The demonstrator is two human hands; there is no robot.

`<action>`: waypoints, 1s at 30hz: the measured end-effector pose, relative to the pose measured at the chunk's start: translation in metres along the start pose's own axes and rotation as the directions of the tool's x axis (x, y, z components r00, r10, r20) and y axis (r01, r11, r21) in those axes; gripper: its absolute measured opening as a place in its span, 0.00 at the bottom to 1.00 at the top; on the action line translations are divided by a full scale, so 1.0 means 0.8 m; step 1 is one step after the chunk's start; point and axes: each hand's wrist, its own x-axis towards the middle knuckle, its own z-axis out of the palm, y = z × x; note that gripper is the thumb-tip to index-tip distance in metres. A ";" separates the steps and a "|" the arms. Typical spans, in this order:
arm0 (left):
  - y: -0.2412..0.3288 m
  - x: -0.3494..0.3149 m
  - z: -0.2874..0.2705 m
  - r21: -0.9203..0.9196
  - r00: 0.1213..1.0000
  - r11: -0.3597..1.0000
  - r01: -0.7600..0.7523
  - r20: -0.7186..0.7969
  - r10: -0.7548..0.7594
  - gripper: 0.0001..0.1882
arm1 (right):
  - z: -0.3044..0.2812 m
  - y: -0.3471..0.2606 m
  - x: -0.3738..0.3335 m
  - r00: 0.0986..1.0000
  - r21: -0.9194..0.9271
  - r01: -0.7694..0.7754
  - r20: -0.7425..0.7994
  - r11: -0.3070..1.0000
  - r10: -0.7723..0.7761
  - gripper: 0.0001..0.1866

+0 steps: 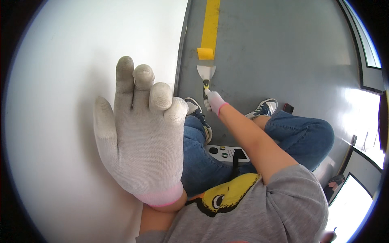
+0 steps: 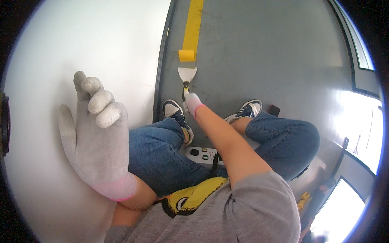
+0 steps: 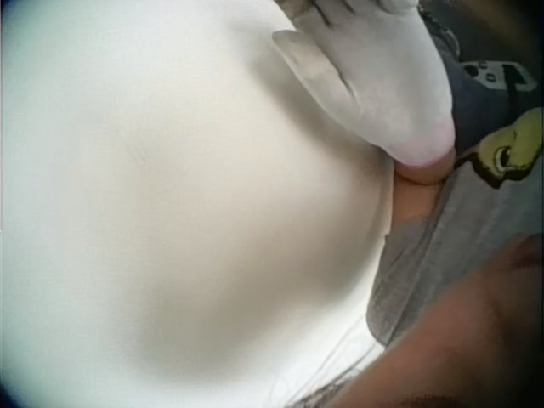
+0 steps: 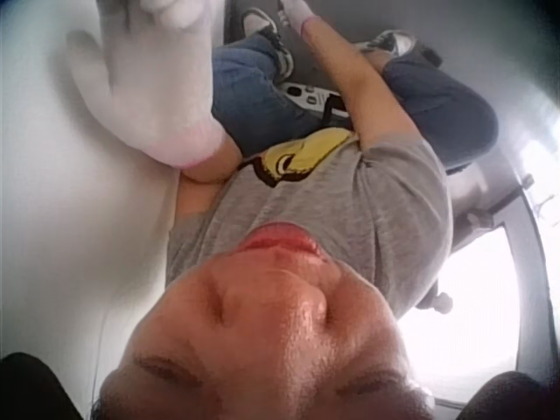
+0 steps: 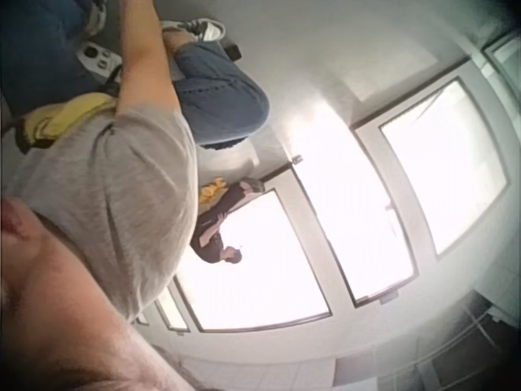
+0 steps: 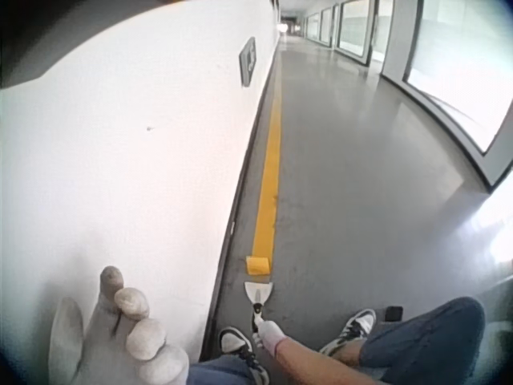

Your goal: Scraping a yellow marking or tape from the floor using a scraper tool.

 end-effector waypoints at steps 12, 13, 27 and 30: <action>0.001 -0.004 -0.005 0.024 0.998 1.000 -0.006 0.058 0.005 0.23 | 0.039 0.005 -0.013 0.997 0.074 0.044 0.062 0.996 -0.048 0.17; 0.002 -0.004 -0.006 0.021 0.998 1.000 -0.010 0.057 0.009 0.23 | 0.037 0.018 -0.019 0.995 0.082 -0.047 0.086 0.995 0.040 0.18; -0.004 -0.005 0.002 0.002 1.000 1.000 -0.014 -0.006 0.014 0.24 | 0.028 -0.015 -0.005 1.000 0.127 -0.008 0.023 0.992 0.005 0.17; -0.004 -0.005 0.001 -0.001 1.000 1.000 -0.008 0.020 0.008 0.24 | 0.017 0.009 -0.008 1.000 0.110 -0.009 0.028 0.994 0.006 0.17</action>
